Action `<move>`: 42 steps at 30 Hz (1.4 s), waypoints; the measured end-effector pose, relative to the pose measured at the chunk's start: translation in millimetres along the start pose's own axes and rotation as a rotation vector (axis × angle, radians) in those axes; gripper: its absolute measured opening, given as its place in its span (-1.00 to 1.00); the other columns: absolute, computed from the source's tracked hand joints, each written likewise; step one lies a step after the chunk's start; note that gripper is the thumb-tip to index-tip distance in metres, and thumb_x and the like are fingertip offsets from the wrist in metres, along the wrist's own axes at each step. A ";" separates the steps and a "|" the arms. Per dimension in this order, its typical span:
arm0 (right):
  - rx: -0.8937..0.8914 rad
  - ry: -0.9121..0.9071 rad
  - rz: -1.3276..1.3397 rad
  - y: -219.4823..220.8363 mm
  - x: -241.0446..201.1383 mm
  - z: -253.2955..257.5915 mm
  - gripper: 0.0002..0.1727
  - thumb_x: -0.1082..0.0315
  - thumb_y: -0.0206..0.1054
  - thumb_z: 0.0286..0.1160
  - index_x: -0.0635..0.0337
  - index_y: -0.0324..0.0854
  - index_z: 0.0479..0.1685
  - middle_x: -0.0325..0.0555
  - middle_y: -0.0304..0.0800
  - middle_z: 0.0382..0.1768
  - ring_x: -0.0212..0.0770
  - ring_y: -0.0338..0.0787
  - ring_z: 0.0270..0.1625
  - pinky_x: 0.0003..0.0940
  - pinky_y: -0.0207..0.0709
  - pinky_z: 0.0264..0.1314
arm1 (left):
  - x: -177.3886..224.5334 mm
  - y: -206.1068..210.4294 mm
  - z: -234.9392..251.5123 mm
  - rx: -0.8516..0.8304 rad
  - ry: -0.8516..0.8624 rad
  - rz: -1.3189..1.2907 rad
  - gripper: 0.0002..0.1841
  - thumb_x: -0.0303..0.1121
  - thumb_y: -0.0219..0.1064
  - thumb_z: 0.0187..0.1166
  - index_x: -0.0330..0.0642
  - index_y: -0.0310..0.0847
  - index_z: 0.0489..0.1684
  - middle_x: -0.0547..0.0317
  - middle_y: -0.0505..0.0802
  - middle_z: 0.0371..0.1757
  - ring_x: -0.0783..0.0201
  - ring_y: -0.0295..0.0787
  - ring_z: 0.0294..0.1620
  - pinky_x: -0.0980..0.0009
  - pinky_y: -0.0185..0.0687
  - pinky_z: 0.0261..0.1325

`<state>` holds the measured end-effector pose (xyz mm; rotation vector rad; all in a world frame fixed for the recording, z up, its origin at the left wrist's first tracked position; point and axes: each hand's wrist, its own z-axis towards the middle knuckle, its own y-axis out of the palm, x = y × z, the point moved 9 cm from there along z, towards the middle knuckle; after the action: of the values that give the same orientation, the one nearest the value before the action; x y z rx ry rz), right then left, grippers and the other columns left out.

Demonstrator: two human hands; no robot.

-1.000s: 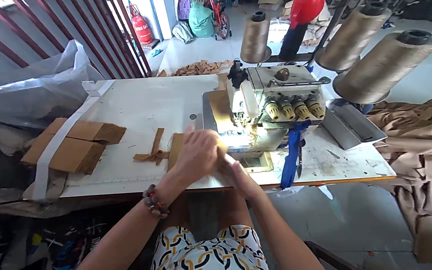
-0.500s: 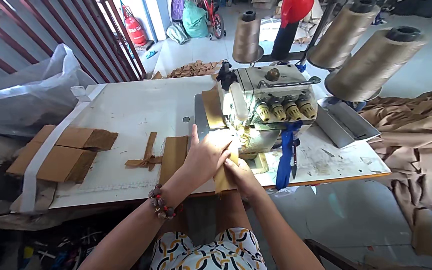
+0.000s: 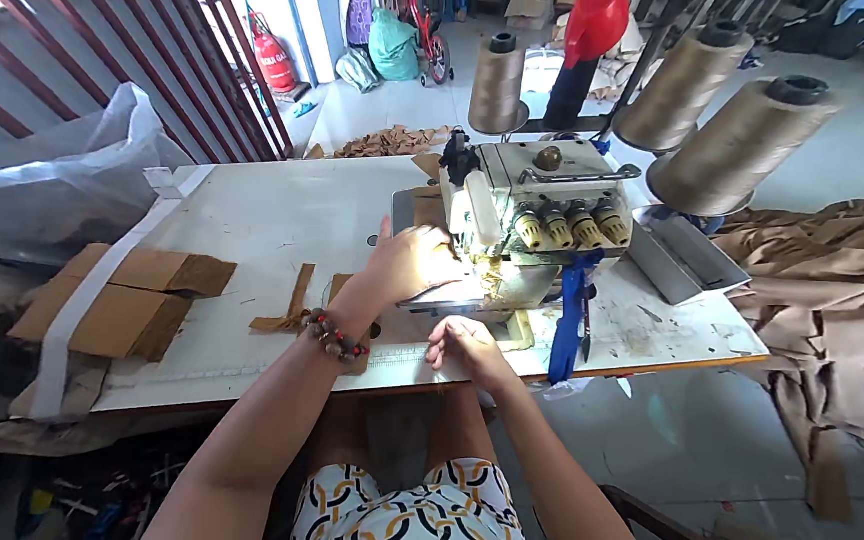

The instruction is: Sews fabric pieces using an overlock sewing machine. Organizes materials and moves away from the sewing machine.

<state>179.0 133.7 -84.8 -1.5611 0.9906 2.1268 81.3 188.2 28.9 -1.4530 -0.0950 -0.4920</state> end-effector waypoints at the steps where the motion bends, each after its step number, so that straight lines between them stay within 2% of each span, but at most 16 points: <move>1: 0.014 -0.008 0.017 -1.5 0.3 -1.0 -0.53 0.34 -0.26 0.80 0.15 0.63 -0.24 -0.30 0.88 -0.45 -0.38 0.88 -0.37 -0.45 0.77 -0.18 | -4.7 1.0 2.4 0.000 -0.002 0.000 -0.42 0.16 0.38 0.53 -0.08 0.70 0.33 0.03 0.76 0.43 -0.03 0.52 0.63 -0.55 -0.34 0.70; 4: 0.031 -0.052 0.028 -5.4 -1.6 -1.8 -0.48 0.29 -0.28 0.81 0.05 0.57 -0.47 -0.27 0.87 -0.46 -0.34 0.88 -0.37 -0.42 0.77 -0.19 | -18.5 -8.2 -15.9 0.080 -0.010 -0.001 -0.39 0.04 0.40 0.57 -0.09 0.58 0.54 0.06 0.56 0.70 -0.05 0.32 0.79 -0.53 -0.20 0.72; 7: 0.042 -0.100 -0.017 -5.7 -3.3 -2.6 -0.33 0.17 -0.41 0.86 -0.02 0.49 -0.68 -0.27 0.88 -0.45 -0.34 0.88 -0.32 -0.39 0.76 -0.11 | -51.7 -23.8 -64.4 0.199 -0.147 -0.048 -0.60 -0.26 0.28 0.76 -0.29 0.53 0.44 -0.22 0.66 0.48 -0.21 0.69 0.40 -0.22 0.55 0.42; 8: 0.035 -0.109 -0.032 -4.6 -2.9 -2.6 -0.28 0.13 -0.47 0.86 -0.04 0.47 -0.70 -0.28 0.89 -0.44 -0.34 0.89 -0.29 -0.38 0.76 -0.07 | -71.9 -17.0 -75.2 0.163 -0.221 -0.047 -0.65 -0.33 0.24 0.78 -0.33 0.53 0.41 -0.29 0.71 0.36 -0.25 0.76 0.24 -0.20 0.66 0.29; 11: 0.012 -0.111 -0.063 -0.3 -0.2 0.7 -0.25 0.10 -0.55 0.86 -0.05 0.48 -0.67 -0.28 0.90 -0.35 -0.32 0.89 -0.15 -0.35 0.75 0.07 | -128.4 22.9 -91.6 0.001 -0.334 0.024 -0.73 -0.40 0.28 0.73 -0.37 0.63 0.24 -0.32 0.77 0.08 -0.30 0.77 0.12 -0.30 0.63 0.22; 14: 0.029 -0.115 -0.093 -1.6 1.2 1.6 -0.33 0.25 -0.45 0.84 0.12 0.64 -0.45 -0.24 0.90 -0.23 -0.32 0.87 -0.04 -0.31 0.72 0.21 | -138.2 37.6 -97.8 0.036 -0.298 0.088 -0.82 -0.38 0.21 0.77 -0.29 0.68 0.06 -0.23 0.76 0.00 -0.28 0.70 0.13 -0.30 0.51 0.20; 16: 0.056 -0.079 -0.159 -2.4 0.6 -0.1 -0.45 0.37 -0.34 0.77 0.31 0.68 -0.12 -0.20 0.87 -0.15 -0.35 0.85 -0.05 -0.34 0.72 0.18 | -135.4 32.9 -101.2 0.160 -0.247 0.093 -0.79 -0.39 0.18 0.79 -0.32 0.68 0.05 -0.27 0.75 0.03 -0.32 0.69 0.16 -0.32 0.48 0.23; 18: 0.070 -0.022 -0.202 -0.1 -1.7 -0.7 -0.59 0.50 -0.20 0.63 0.44 0.52 0.20 -0.14 0.84 -0.05 -0.36 0.85 -0.04 -0.38 0.73 0.15 | -119.6 17.9 -106.2 0.354 -0.149 0.046 -0.76 -0.42 0.13 0.76 -0.43 0.65 0.00 -0.35 0.73 0.11 -0.35 0.66 0.22 -0.34 0.47 0.27; 20: 0.045 -0.021 -0.228 6.7 -7.1 0.8 -0.54 0.51 -0.13 0.55 0.49 0.42 0.37 -0.04 0.79 0.12 -0.33 0.82 0.11 -0.36 0.69 0.28 | -81.3 -1.2 -108.2 0.497 -0.001 0.028 -0.77 -0.43 0.06 0.66 -0.44 0.58 -0.15 -0.31 0.73 0.13 -0.26 0.66 0.25 -0.24 0.47 0.34; 22: 0.011 -0.034 -0.201 13.5 -5.6 0.0 -0.41 0.19 -0.08 0.70 0.53 0.32 0.50 0.11 0.66 0.38 -0.23 0.68 0.43 -0.27 0.50 0.57 | -30.5 -8.8 -105.3 0.493 0.138 0.026 -0.79 -0.41 0.09 0.61 -0.37 0.59 -0.22 -0.22 0.76 0.17 -0.17 0.67 0.29 -0.17 0.43 0.44; 24: 0.044 0.034 -0.105 17.6 2.0 -4.8 -0.03 -0.29 -0.01 0.65 0.54 0.18 0.62 0.08 0.56 0.50 -0.28 0.58 0.53 -0.32 0.41 0.65 | 9.3 -1.5 -96.7 0.436 0.228 0.063 -0.80 -0.39 0.16 0.59 -0.32 0.67 -0.18 -0.13 0.83 0.15 -0.10 0.75 0.30 -0.22 0.37 0.54; 26: 0.108 0.104 -0.036 18.0 4.3 -11.3 -0.14 -0.23 0.03 0.62 0.45 0.26 0.53 -0.13 0.70 0.27 -0.43 0.71 0.30 -0.41 0.59 0.40 | 29.3 9.5 -87.2 0.427 0.279 0.095 -0.79 -0.40 0.21 0.58 -0.29 0.77 -0.12 -0.06 0.88 0.03 -0.04 0.82 0.21 -0.32 0.30 0.57; 28: 0.161 0.137 0.003 13.5 2.5 -17.3 -0.59 0.14 -0.02 0.74 0.31 0.48 0.19 -0.27 0.84 -0.11 -0.44 0.84 -0.03 -0.38 0.74 0.13 | 37.2 17.6 -81.4 0.413 0.277 0.115 -0.76 -0.33 0.24 0.66 -0.21 0.82 -0.01 0.03 0.89 -0.02 -0.01 0.84 0.16 -0.42 0.24 0.56; 30: 0.190 0.156 0.007 8.6 -0.9 -22.2 -0.73 0.36 -0.05 0.74 0.21 0.58 -0.02 -0.32 0.89 -0.29 -0.44 0.89 -0.19 -0.40 0.79 0.00 | 43.5 23.0 -79.2 0.367 0.252 0.133 -0.70 -0.25 0.25 0.69 -0.12 0.81 0.21 0.06 0.89 0.13 -0.05 0.81 0.27 -0.56 0.13 0.55; 39: 0.240 0.147 -0.029 -3.1 -15.0 -13.0 -0.73 0.36 -0.04 0.78 0.20 0.60 -0.07 -0.31 0.87 -0.33 -0.46 0.87 -0.22 -0.45 0.77 -0.03 | 44.8 22.1 -63.8 0.283 0.207 0.136 -0.63 -0.22 0.19 0.72 -0.07 0.77 0.34 0.06 0.85 0.32 -0.10 0.73 0.44 -0.65 -0.06 0.58; 42: 0.233 0.114 0.004 -5.6 -17.5 -7.0 -0.72 0.37 -0.05 0.77 0.22 0.60 -0.04 -0.27 0.86 -0.28 -0.44 0.86 -0.18 -0.43 0.76 0.01 | 51.8 12.4 -69.3 0.323 0.244 0.154 -0.74 -0.32 0.30 0.65 -0.13 0.85 0.13 0.04 0.91 0.07 -0.09 0.84 0.21 -0.63 0.05 0.54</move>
<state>193.5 135.3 -71.7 -1.5776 1.2309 1.8647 116.5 108.2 26.6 -1.0669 0.1259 -0.4988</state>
